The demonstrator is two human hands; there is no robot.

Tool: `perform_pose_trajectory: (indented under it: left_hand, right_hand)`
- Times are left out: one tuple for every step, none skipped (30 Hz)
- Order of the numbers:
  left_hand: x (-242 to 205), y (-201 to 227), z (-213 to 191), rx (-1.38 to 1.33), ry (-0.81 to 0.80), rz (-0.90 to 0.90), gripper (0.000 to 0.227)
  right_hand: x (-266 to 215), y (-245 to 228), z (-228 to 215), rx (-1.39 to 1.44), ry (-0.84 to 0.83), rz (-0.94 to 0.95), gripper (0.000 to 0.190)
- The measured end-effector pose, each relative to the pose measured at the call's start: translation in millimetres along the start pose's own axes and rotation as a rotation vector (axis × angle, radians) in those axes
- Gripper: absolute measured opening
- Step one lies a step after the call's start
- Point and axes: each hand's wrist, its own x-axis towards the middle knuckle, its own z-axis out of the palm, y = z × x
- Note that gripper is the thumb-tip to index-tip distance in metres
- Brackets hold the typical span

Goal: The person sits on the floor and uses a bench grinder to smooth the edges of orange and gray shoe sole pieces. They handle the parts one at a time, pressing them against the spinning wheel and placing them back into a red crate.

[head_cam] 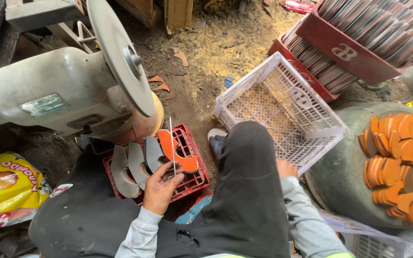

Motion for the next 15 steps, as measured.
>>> perform_pose_trajectory:
  left_hand:
    - [-0.1,0.4,-0.1,0.000,0.001,-0.006,0.050]
    - [-1.0,0.2,0.0,0.000,0.002,-0.012,0.050]
    - [-2.3,-0.6,-0.5,0.001,0.005,-0.022,0.050]
    - [-2.0,-1.5,-1.7,-0.005,0.004,-0.020,0.051]
    - [-3.7,-3.0,-3.3,-0.012,0.008,-0.021,0.051]
    - [-4.8,-4.6,-4.8,-0.019,0.011,-0.022,0.051]
    - [-5.5,-5.9,-6.3,-0.024,0.007,-0.002,0.051]
    - [-5.5,-7.0,-7.5,-0.030,0.004,0.018,0.051]
    - [-3.4,-8.2,-7.7,-0.036,-0.005,0.041,0.051]
    - [-3.1,-9.3,-7.3,-0.033,-0.001,0.021,0.051]
    - [-3.5,-9.7,-6.6,-0.030,0.007,0.004,0.052]
    - [-3.8,-9.8,-5.6,-0.026,0.014,-0.013,0.052]
    - [-4.4,-10.0,-5.0,-0.026,0.010,-0.017,0.052]
    - [-5.3,-10.0,-4.3,-0.026,0.006,-0.021,0.052]
    - [-4.0,-9.7,-3.3,-0.026,0.000,-0.021,0.052]
  right_hand:
    - [-7.7,2.8,8.7,-0.007,-0.100,0.020,0.044]
    - [-11.8,2.7,15.2,0.026,-0.086,0.000,0.041]
    - [-18.7,2.4,21.0,0.057,-0.076,-0.020,0.040]
    - [-23.4,1.4,25.2,0.088,-0.066,-0.040,0.042]
    - [-25.0,0.3,28.0,0.097,-0.086,-0.030,0.041]
    - [-22.9,-0.8,29.9,0.106,-0.106,-0.020,0.041]
    - [-21.8,-1.0,32.4,0.116,-0.128,-0.008,0.040]
    - [-20.5,-1.3,35.7,0.110,-0.141,-0.014,0.040]
    - [-16.6,-1.6,38.9,0.105,-0.149,-0.017,0.039]
    - [-14.3,-1.3,42.4,0.099,-0.157,-0.021,0.039]
    - [-12.1,-0.9,45.2,0.139,-0.145,-0.012,0.039]
    - [-11.2,-0.4,47.5,0.178,-0.133,-0.004,0.039]
    - [-12.7,0.0,49.4,0.218,-0.123,0.007,0.040]
    - [-15.4,-0.4,50.2,0.174,-0.125,-0.029,0.040]
    - [-17.1,-1.9,48.8,0.131,-0.123,-0.065,0.041]
